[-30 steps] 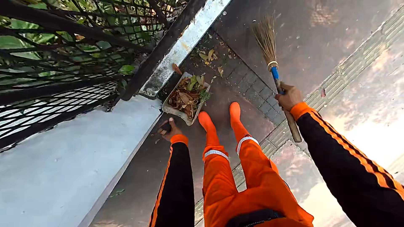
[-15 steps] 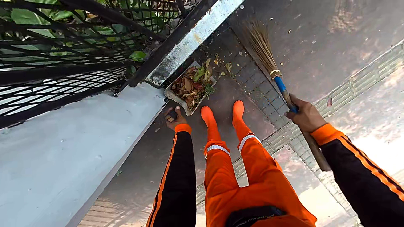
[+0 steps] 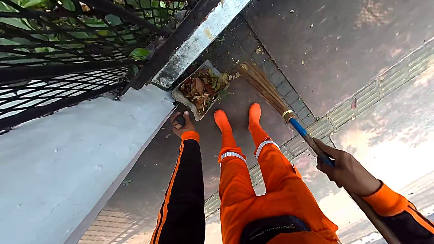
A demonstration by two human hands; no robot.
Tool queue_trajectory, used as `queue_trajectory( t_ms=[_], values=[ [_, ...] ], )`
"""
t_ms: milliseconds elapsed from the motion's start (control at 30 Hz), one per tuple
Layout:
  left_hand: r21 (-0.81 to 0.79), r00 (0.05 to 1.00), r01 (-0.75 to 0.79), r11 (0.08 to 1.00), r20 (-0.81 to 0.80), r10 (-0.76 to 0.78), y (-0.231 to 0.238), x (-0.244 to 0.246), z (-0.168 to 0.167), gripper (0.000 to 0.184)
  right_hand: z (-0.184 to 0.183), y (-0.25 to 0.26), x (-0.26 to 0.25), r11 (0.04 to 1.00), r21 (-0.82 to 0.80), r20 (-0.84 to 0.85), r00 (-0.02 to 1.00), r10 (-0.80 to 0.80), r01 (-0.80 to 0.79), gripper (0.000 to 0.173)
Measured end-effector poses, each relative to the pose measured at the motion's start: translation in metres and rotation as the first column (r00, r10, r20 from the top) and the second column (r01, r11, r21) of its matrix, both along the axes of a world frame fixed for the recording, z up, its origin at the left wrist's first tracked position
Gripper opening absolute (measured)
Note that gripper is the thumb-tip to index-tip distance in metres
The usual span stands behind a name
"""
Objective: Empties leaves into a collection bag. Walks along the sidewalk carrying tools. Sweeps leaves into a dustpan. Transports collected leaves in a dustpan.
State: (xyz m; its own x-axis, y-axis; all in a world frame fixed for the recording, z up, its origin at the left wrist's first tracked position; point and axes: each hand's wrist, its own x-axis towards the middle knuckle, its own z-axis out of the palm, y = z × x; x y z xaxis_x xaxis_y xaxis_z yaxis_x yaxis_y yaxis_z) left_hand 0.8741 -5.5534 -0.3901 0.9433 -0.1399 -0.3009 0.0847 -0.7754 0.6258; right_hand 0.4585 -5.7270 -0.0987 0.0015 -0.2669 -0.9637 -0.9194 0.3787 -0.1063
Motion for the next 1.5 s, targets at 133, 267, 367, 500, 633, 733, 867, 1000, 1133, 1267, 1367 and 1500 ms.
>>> queue_trajectory(
  t_ms=[133,267,367,500,633,733,867,1000,1133,1267,1367,1500],
  values=[
    [-0.028,0.998,0.059,0.998,0.008,-0.058,-0.003,-0.002,0.002,0.046,-0.082,0.001,0.035,1.0,0.01,-0.115,0.993,0.002,-0.001,0.08],
    [-0.056,0.988,0.153,0.987,0.032,-0.151,0.004,0.001,-0.004,0.045,-0.108,0.03,0.092,0.969,0.161,0.06,0.982,0.178,-0.186,0.083],
    [-0.07,0.985,0.172,0.983,0.034,-0.17,0.012,0.004,-0.006,0.045,-0.058,0.045,0.071,0.97,0.122,0.129,0.972,0.195,-0.211,0.085],
    [-0.077,0.991,0.131,0.988,0.0,-0.132,0.019,0.003,-0.005,0.044,-0.008,0.041,0.028,0.993,-0.005,0.087,0.989,0.119,-0.119,0.083],
    [-0.114,0.994,0.1,0.988,0.051,-0.094,0.019,-0.007,-0.014,0.043,-0.068,0.026,0.065,0.979,-0.002,-0.066,0.977,0.205,-0.205,0.084],
    [-0.148,0.996,0.083,0.986,0.045,-0.077,0.02,-0.012,-0.014,0.043,-0.105,0.035,0.108,0.939,0.135,0.041,0.949,0.314,-0.317,0.084],
    [-0.139,0.997,0.072,0.988,0.043,-0.066,0.031,-0.016,-0.016,0.045,-0.09,0.075,0.12,0.889,0.152,0.158,0.898,0.41,-0.433,0.088],
    [-0.195,0.999,-0.026,0.98,0.041,0.034,0.037,-0.024,-0.012,0.043,-0.055,0.084,0.094,0.862,0.135,0.171,0.869,0.465,-0.488,0.088],
    [-0.238,0.994,-0.089,0.967,0.041,0.102,0.057,-0.03,0.004,0.04,-0.013,0.081,0.035,0.835,0.077,0.143,0.835,0.531,-0.544,0.087],
    [-0.133,0.957,-0.291,0.947,-0.042,0.288,0.077,-0.056,0.028,0.038,0.034,0.069,-0.038,0.803,-0.026,0.128,0.795,0.593,-0.595,0.086],
    [-0.085,0.898,-0.439,0.894,-0.067,0.435,0.08,-0.085,0.038,0.038,0.056,0.048,-0.07,0.792,-0.176,0.116,0.787,0.606,-0.584,0.084],
    [-0.137,0.919,-0.383,0.913,0.04,0.392,0.08,-0.101,0.037,0.032,0.032,-0.001,-0.045,0.817,-0.269,-0.019,0.851,0.525,-0.51,0.081]
  ],
)
